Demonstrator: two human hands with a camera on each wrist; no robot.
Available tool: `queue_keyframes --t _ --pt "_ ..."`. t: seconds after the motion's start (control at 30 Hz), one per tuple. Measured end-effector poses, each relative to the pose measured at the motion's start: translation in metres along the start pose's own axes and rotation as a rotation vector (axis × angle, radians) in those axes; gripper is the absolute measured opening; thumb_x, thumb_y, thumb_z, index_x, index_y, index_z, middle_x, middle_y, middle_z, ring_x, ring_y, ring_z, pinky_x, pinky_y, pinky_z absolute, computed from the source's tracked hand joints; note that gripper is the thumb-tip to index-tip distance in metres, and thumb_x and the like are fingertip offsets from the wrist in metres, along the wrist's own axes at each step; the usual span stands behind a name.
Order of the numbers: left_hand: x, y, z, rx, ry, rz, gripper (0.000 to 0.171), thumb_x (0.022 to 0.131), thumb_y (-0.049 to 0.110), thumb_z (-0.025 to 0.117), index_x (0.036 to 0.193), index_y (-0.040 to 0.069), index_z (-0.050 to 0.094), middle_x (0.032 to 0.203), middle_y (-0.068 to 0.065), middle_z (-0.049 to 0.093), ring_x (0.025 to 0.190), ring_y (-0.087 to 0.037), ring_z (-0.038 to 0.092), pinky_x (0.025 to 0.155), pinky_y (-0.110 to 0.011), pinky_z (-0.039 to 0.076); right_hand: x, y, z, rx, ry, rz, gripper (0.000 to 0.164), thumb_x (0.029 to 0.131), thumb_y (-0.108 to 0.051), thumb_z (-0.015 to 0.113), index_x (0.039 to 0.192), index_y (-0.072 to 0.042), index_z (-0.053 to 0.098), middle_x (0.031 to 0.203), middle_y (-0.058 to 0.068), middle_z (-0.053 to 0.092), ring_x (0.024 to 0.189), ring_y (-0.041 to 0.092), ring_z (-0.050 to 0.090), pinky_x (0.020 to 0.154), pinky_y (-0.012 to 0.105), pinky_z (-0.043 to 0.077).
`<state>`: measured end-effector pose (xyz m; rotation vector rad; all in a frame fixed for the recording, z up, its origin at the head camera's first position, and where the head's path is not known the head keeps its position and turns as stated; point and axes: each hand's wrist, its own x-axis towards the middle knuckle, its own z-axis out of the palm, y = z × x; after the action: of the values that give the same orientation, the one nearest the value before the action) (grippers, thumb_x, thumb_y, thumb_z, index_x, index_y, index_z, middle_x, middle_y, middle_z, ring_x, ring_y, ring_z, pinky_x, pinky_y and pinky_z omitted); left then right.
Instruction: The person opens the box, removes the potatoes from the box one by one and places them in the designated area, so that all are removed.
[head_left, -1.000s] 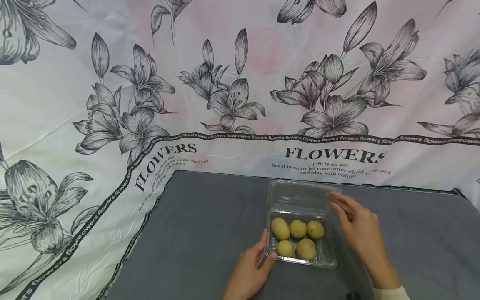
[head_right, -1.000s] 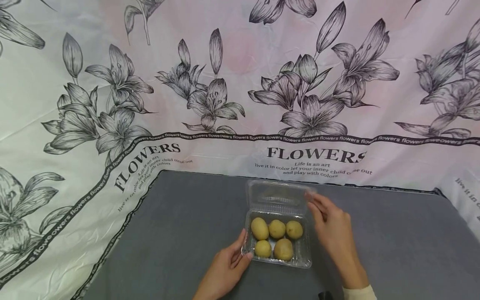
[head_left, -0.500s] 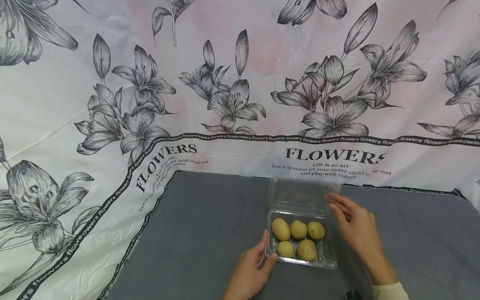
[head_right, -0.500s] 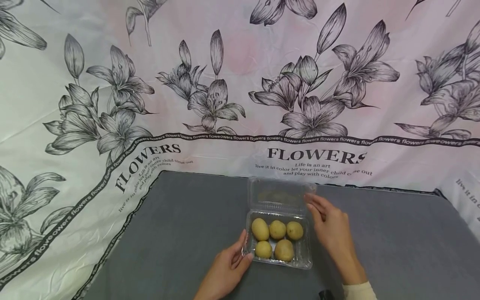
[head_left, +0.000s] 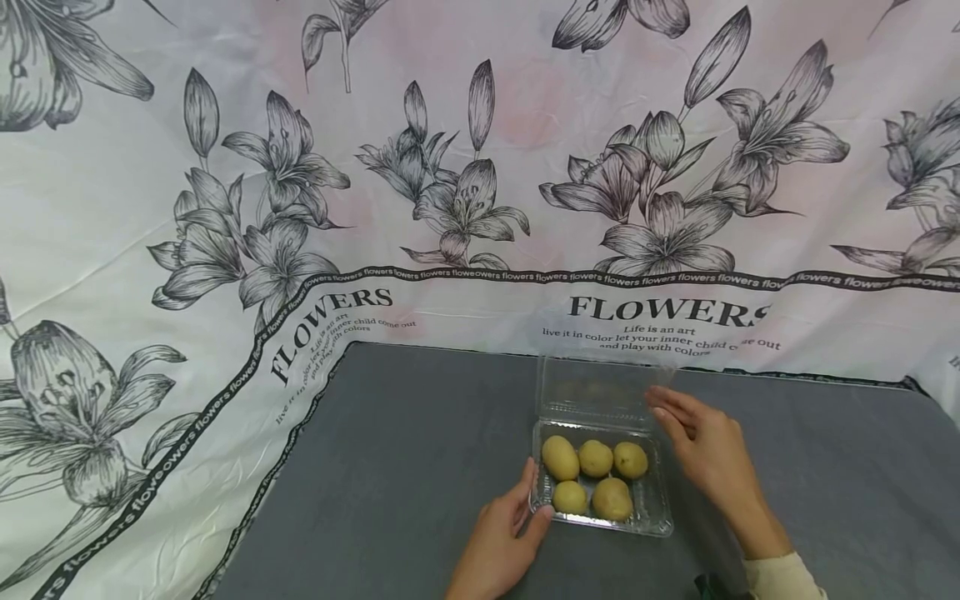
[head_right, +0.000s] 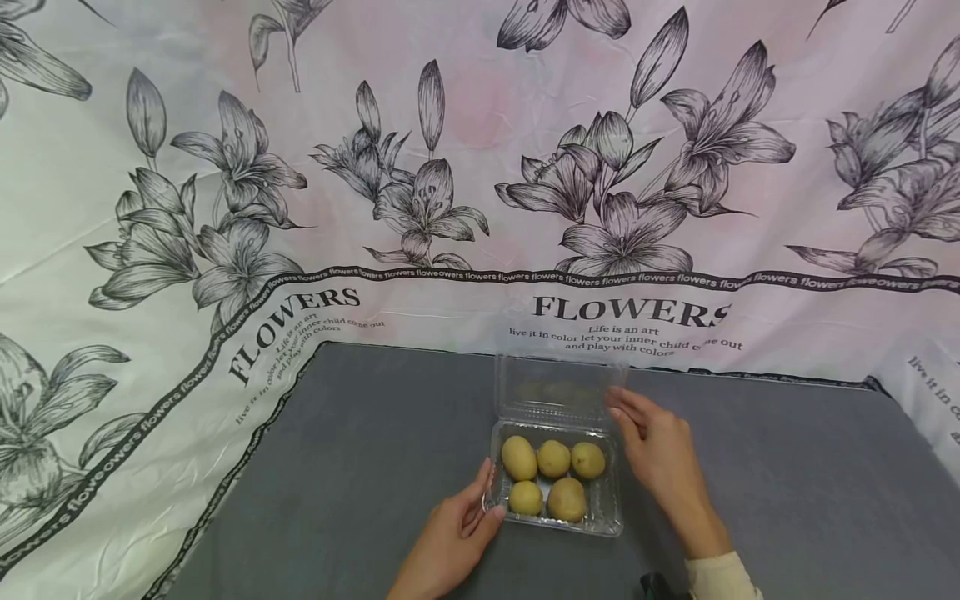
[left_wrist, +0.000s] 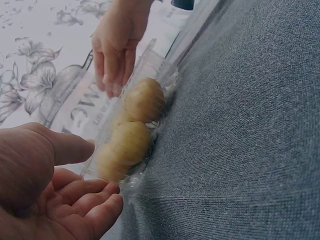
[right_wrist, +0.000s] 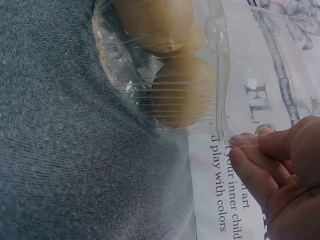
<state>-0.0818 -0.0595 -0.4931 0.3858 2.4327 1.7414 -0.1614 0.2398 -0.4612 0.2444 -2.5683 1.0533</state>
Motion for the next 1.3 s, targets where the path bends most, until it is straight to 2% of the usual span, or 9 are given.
queue_keyframes --t 0.13,0.37,0.5,0.67,0.73,0.83,0.9,0.97,1.3 --pt "0.0009 -0.0005 -0.0004 0.010 0.002 0.014 0.064 0.107 0.023 0.066 0.160 -0.001 0.039 0.163 -0.015 0.043 0.139 -0.032 0.054 0.110 -0.038 0.050 0.0025 -0.0001 -0.0017 -0.019 -0.034 0.003 0.038 0.108 -0.015 0.064 0.142 0.000 0.064 0.123 0.017 0.076 0.099 0.039 0.077 0.062 0.022 0.057" --pt "0.0020 -0.0030 -0.0002 -0.002 -0.009 -0.008 0.064 0.108 0.026 0.064 0.161 -0.001 0.038 0.164 -0.015 0.041 0.140 -0.030 0.052 0.110 -0.034 0.049 0.0053 0.0026 -0.0005 -0.030 -0.088 0.029 0.040 0.108 -0.014 0.063 0.145 0.002 0.062 0.124 0.019 0.075 0.095 0.038 0.078 0.046 0.027 0.044" --pt "0.0008 -0.0033 -0.0004 0.014 0.001 0.016 0.064 0.108 0.026 0.064 0.161 -0.001 0.038 0.163 -0.017 0.042 0.138 -0.032 0.054 0.109 -0.036 0.051 0.0065 0.0048 0.0011 -0.030 -0.101 0.034 0.041 0.109 -0.015 0.063 0.146 0.003 0.060 0.124 0.018 0.075 0.078 0.026 0.078 0.041 0.027 0.039" --pt "0.0003 -0.0017 -0.0003 0.005 0.003 0.014 0.064 0.108 0.024 0.065 0.161 0.000 0.039 0.163 -0.016 0.043 0.139 -0.031 0.054 0.110 -0.037 0.050 0.0072 0.0075 0.0022 -0.032 -0.121 0.043 0.042 0.109 -0.018 0.063 0.146 0.002 0.061 0.123 0.017 0.075 0.052 0.009 0.058 0.040 0.027 0.037" --pt "0.0005 -0.0010 -0.0004 0.006 0.000 0.002 0.065 0.107 0.025 0.065 0.161 0.000 0.039 0.163 -0.016 0.043 0.139 -0.031 0.054 0.110 -0.037 0.050 0.0076 0.0084 0.0029 -0.037 -0.124 0.044 0.042 0.108 -0.018 0.064 0.145 0.002 0.061 0.123 0.016 0.075 0.056 0.010 0.062 0.041 0.028 0.037" --pt "0.0018 -0.0009 0.0002 0.011 -0.006 -0.028 0.064 0.108 0.027 0.065 0.161 0.002 0.039 0.163 -0.015 0.042 0.139 -0.030 0.054 0.111 -0.037 0.050 0.0085 0.0081 0.0031 -0.051 -0.127 0.059 0.043 0.108 -0.019 0.065 0.143 0.005 0.061 0.121 0.017 0.076 0.076 0.025 0.077 0.048 0.027 0.044" --pt "0.0021 -0.0003 0.0005 0.014 -0.009 -0.041 0.065 0.108 0.028 0.064 0.162 0.003 0.038 0.163 -0.014 0.042 0.139 -0.029 0.053 0.111 -0.035 0.049 0.0089 0.0078 0.0030 -0.056 -0.134 0.075 0.044 0.107 -0.019 0.065 0.143 0.007 0.061 0.121 0.018 0.075 0.095 0.034 0.078 0.054 0.027 0.047" --pt "0.0023 0.0000 0.0010 0.018 -0.012 -0.046 0.065 0.109 0.029 0.063 0.162 0.003 0.038 0.163 -0.013 0.042 0.139 -0.028 0.053 0.112 -0.034 0.048 0.0089 0.0076 0.0027 -0.058 -0.141 0.090 0.045 0.107 -0.019 0.066 0.142 0.008 0.061 0.121 0.019 0.075 0.102 0.038 0.076 0.058 0.027 0.050" --pt "0.0011 0.0018 -0.0019 0.014 -0.025 -0.012 0.065 0.108 0.026 0.065 0.161 -0.001 0.038 0.164 -0.017 0.041 0.143 -0.033 0.049 0.111 -0.039 0.050 0.0100 0.0082 0.0038 -0.027 -0.180 0.085 0.046 0.108 -0.020 0.065 0.145 0.007 0.059 0.124 0.015 0.075 0.093 0.029 0.079 0.049 0.026 0.042"
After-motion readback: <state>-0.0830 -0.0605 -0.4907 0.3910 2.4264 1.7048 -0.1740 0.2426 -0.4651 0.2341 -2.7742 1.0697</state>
